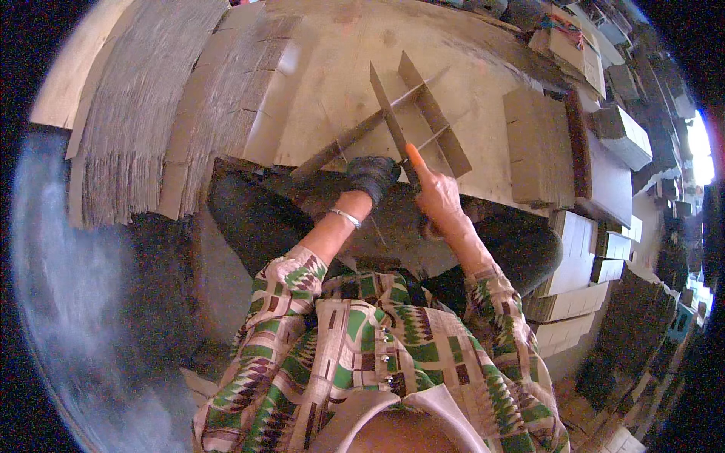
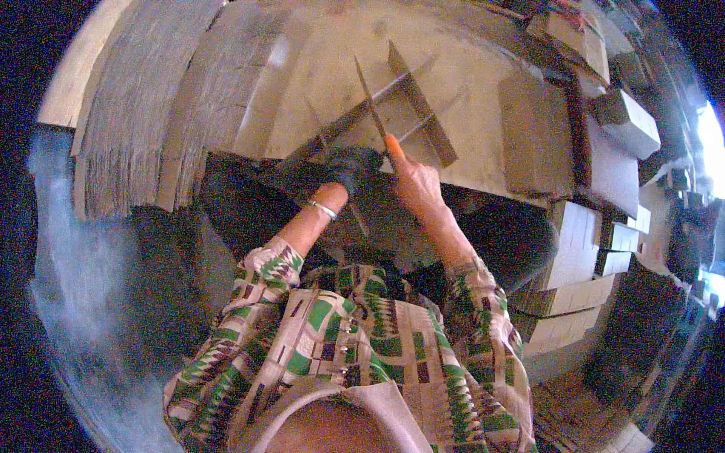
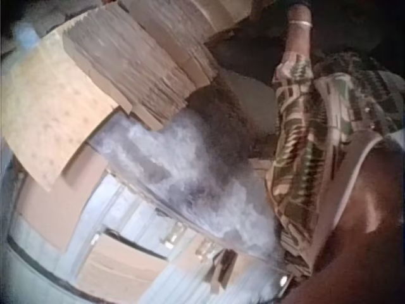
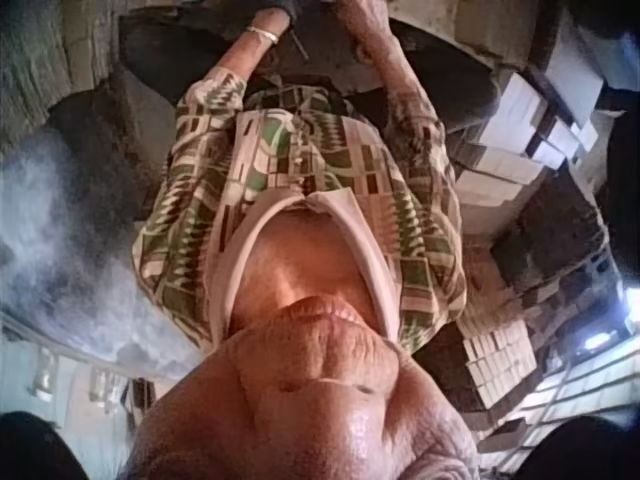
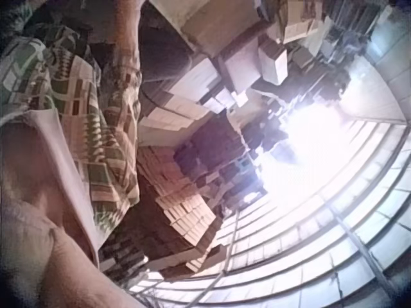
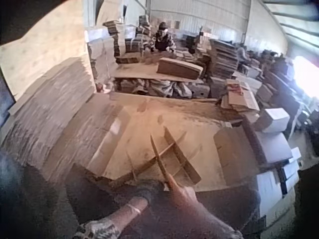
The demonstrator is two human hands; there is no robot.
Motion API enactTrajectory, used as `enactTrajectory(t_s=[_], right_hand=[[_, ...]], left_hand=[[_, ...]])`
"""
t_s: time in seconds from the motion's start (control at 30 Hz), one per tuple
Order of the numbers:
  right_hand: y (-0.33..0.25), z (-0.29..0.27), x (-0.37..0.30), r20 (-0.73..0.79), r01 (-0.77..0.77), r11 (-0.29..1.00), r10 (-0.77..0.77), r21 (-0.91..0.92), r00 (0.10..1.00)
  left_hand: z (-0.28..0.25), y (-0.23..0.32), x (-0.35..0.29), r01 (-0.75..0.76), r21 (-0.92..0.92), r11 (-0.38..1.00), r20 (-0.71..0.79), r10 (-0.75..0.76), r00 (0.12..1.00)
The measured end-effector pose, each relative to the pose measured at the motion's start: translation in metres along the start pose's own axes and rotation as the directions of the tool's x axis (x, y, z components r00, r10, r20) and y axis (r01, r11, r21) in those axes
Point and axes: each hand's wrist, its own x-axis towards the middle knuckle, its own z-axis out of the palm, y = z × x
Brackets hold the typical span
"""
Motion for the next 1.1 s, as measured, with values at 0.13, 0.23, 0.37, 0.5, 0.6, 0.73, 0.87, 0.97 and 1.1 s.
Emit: enactTrajectory(t_s=[0.13,0.23,0.37,0.5,0.6,0.73,0.87,0.97,1.1], right_hand=[[0.003,0.003,0.002,-0.003,-0.012,1.000,0.012,0.026,1.000],[-0.012,-0.009,0.001,0.123,-0.122,0.992,0.127,-0.045,0.984],[-0.007,-0.006,0.006,-0.241,-0.023,0.997,0.004,-0.077,0.970],[-0.022,-0.011,0.045,-0.282,0.013,1.000,-0.018,-0.017,0.959],[-0.012,0.009,0.062,-0.164,0.006,0.998,-0.017,-0.063,0.986],[-0.014,0.014,0.060,-0.192,0.023,0.997,-0.038,-0.080,0.981],[-0.006,0.038,0.068,-0.026,-0.044,0.980,0.039,-0.193,0.999],[-0.009,0.039,0.076,0.101,-0.092,0.968,0.119,-0.234,0.988],[0.004,0.004,0.063,-0.299,0.107,0.994,-0.112,-0.031,0.948]], left_hand=[[0.010,0.004,-0.001,-0.009,-0.004,1.000,-0.037,0.009,0.999],[-0.001,0.014,-0.013,0.026,-0.062,0.998,0.006,-0.026,1.000],[-0.042,0.003,-0.015,0.039,-0.047,0.998,-0.271,-0.051,0.961],[-0.022,-0.053,0.017,0.171,0.106,0.980,-0.680,-0.054,0.731],[-0.029,-0.060,0.030,0.262,0.119,0.958,-0.442,-0.185,0.878],[-0.021,-0.067,0.032,0.269,0.163,0.949,-0.381,-0.191,0.905],[-0.016,-0.064,0.037,0.283,0.132,0.950,-0.376,-0.216,0.901],[-0.025,-0.065,0.037,0.265,0.049,0.963,-0.264,-0.243,0.933],[-0.016,-0.079,0.023,0.178,-0.001,0.984,-0.676,-0.132,0.725]])
